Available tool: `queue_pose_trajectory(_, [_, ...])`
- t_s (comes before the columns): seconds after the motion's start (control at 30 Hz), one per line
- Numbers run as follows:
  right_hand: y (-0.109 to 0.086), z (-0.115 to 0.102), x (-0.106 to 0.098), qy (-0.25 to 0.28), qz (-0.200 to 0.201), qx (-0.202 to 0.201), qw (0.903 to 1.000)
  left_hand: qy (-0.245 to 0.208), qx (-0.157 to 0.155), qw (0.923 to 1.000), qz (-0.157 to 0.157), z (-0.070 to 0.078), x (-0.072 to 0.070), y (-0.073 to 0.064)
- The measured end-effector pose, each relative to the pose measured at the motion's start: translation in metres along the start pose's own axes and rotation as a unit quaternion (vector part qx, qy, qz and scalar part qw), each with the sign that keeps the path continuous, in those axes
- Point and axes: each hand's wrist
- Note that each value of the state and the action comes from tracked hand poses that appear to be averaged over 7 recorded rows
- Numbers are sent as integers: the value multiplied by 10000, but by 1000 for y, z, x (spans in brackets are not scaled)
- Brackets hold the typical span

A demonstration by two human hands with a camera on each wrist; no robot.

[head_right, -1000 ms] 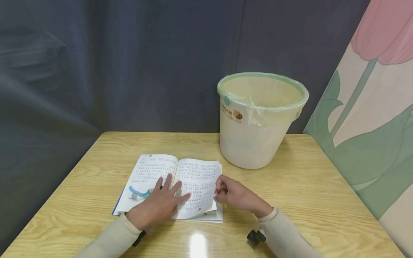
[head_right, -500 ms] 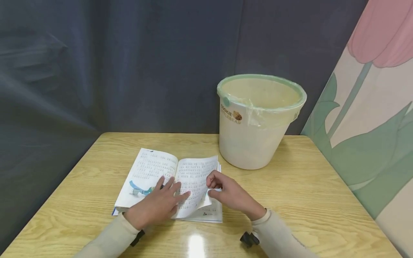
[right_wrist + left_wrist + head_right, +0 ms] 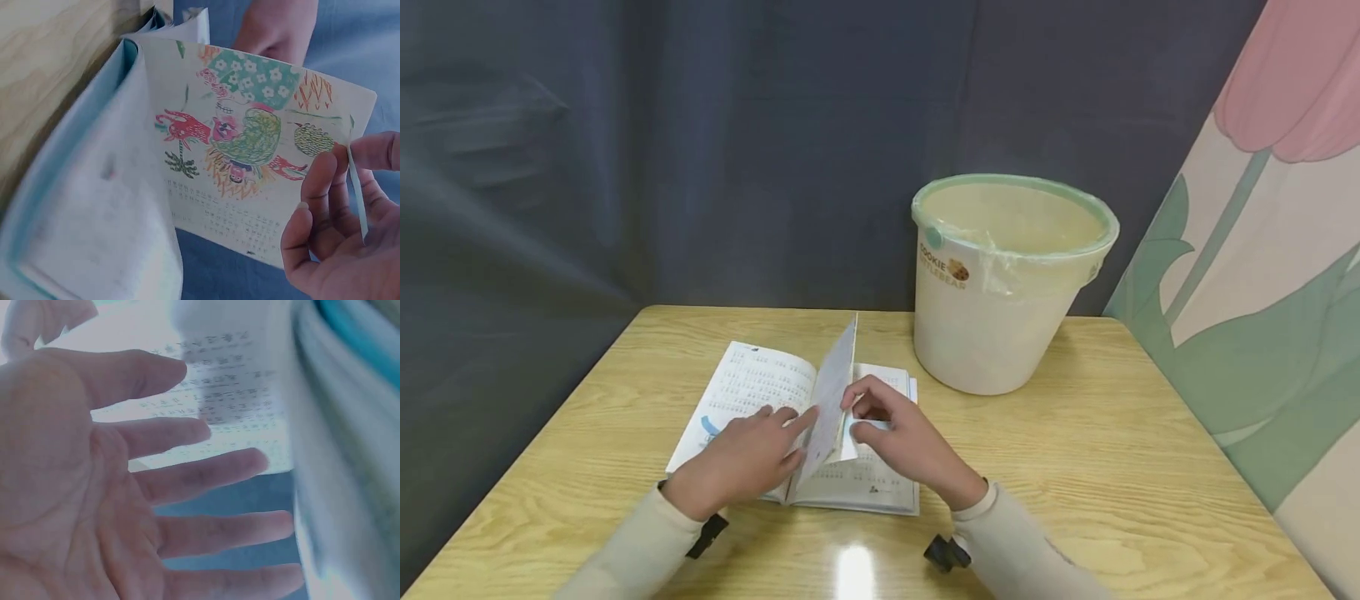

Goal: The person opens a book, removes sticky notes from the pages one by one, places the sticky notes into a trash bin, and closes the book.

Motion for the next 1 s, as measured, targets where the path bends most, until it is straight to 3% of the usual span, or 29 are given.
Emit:
queue_pose_trajectory(0.17, [3, -2, 11, 241, -213, 7, 9995, -152, -379, 9991, -59, -10, -14, -1])
queue_pose_trajectory(0.27, [3, 0, 18, 261, -335, 42, 9991, -116, -561, 9983, 85, -17, -29, -2])
queue_pose_trajectory(0.5, [2, 3, 29, 62, -420, 255, 9988, 139, -949, 9882, 1194, -31, -61, -7])
queue_pose_trajectory(0.67, [3, 7, 31, -70, -376, 403, 9985, 36, -1256, 9738, 1893, -36, -68, -8])
queue_pose_trajectory(0.8, [4, 10, 30, -138, -387, 566, 9976, 191, -1173, 9765, 1798, -37, -63, -6])
queue_pose_trajectory(1.0, [7, 15, 28, -497, -408, 726, 9953, 481, -834, 9890, 1120, -37, -46, -3])
Point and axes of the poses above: each hand's wrist, its own y-axis towards the middle knuckle, its own x-axis out of the palm, z = x × y, and after that the axes turned 15 degrees about z, right-handed
